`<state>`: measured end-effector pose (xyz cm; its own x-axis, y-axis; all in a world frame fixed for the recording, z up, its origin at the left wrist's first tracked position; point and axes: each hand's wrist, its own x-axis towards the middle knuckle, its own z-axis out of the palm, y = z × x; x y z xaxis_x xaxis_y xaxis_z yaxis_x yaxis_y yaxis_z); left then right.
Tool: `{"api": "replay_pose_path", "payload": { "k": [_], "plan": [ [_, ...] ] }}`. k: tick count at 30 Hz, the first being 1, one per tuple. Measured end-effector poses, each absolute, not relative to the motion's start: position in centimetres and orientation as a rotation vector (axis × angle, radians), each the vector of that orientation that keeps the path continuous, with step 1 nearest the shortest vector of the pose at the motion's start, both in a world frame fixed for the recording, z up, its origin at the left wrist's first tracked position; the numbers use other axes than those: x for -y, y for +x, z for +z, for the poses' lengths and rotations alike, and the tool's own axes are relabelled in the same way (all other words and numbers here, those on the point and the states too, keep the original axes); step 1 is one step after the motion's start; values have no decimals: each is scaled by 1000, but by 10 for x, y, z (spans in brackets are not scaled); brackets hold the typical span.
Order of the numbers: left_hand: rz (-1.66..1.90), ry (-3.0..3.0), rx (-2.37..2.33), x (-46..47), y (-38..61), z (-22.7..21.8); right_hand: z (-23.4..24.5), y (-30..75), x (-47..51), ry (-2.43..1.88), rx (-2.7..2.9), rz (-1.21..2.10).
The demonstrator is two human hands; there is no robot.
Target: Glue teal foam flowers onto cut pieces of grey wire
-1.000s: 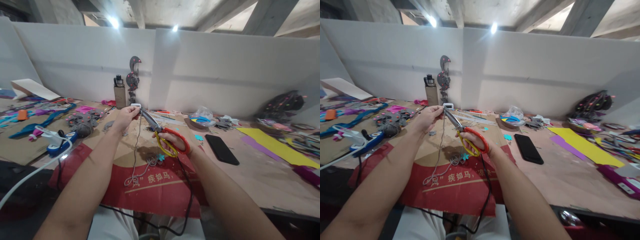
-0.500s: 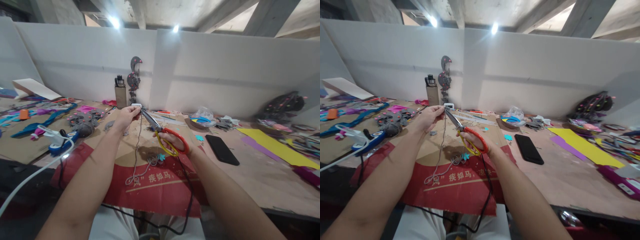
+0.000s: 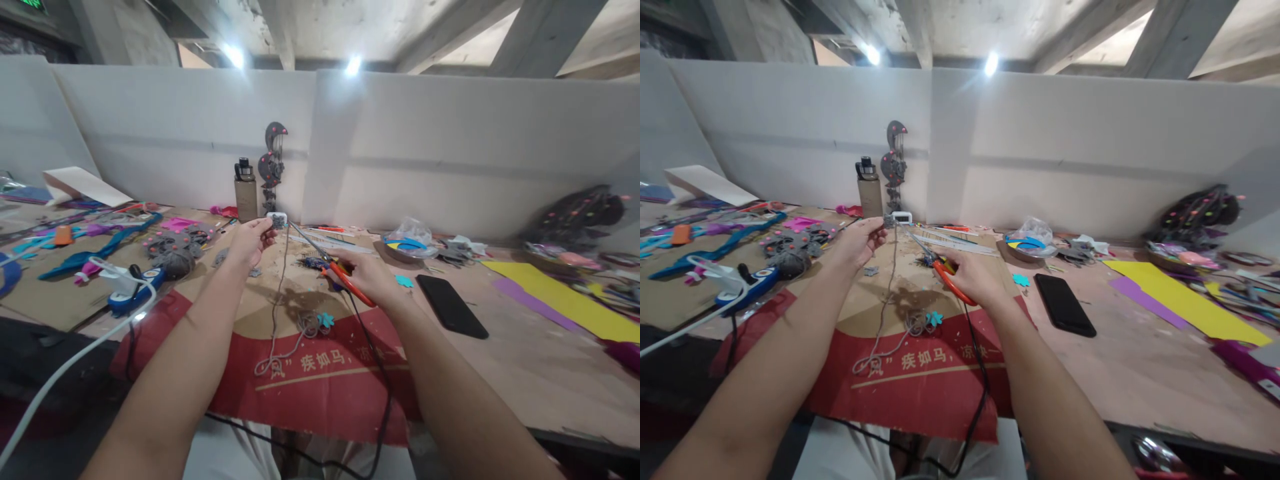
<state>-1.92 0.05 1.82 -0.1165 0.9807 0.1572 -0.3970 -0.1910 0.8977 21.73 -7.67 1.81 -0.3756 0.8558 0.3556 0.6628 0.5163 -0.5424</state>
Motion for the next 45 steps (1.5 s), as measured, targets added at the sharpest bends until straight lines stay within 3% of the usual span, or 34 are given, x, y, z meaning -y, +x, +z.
{"api": "replay_pose_path", "payload": {
  "k": [8, 15, 27, 29, 34, 40, 45],
  "plan": [
    [1597, 817, -884, -12, -30, 14, 3, 204, 77, -1137, 2412, 383],
    [1665, 868, -883, -16, -41, 15, -7, 204, 71, -1152, 2705, 86],
    [1622, 957, -914, -13, -31, 13, 2, 198, 93, -969, 2689, 519],
    [1616, 956, -913, -12, -29, 13, 9, 202, 91, -1100, 2582, 514],
    [1580, 978, -907, -7, -21, 13, 3, 219, 67, -1757, 2165, 147],
    [1482, 1073, -878, -1, -9, 10, -42, 213, 36, -1919, 1934, 441],
    [1435, 1048, -845, -1, -5, 5, -47, 219, 22, -1843, 1842, 530]
  ]
}}
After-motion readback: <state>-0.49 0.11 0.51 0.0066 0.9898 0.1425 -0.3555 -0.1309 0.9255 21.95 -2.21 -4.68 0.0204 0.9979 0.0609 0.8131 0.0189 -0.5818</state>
